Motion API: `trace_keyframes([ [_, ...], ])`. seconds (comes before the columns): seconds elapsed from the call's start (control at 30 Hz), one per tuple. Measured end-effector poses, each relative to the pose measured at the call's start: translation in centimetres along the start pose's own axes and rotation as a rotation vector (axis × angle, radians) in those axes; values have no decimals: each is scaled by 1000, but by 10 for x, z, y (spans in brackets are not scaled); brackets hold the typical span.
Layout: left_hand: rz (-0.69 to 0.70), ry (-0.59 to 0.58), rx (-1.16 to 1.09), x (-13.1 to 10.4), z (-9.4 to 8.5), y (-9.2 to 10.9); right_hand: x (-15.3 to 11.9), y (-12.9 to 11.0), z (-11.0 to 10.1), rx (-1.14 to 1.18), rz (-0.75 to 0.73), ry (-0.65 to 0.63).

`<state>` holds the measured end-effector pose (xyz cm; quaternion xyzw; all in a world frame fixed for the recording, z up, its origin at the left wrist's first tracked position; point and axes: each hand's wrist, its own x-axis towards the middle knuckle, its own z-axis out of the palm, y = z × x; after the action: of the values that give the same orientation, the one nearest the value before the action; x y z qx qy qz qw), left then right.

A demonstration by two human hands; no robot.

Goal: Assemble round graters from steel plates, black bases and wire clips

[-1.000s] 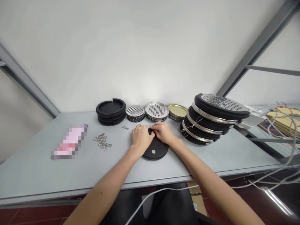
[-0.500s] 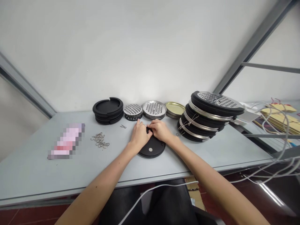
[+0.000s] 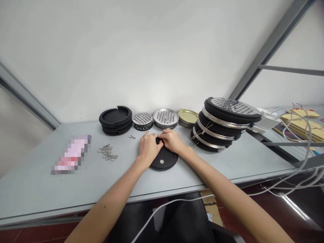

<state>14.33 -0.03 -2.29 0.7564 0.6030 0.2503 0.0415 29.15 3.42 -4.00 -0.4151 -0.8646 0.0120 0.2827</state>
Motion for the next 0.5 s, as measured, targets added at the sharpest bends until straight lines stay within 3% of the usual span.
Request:
trace_keyframes([
  [0.5,-3,-103,-48,3,-1,0,1,-2,-2,-20,23,-43],
])
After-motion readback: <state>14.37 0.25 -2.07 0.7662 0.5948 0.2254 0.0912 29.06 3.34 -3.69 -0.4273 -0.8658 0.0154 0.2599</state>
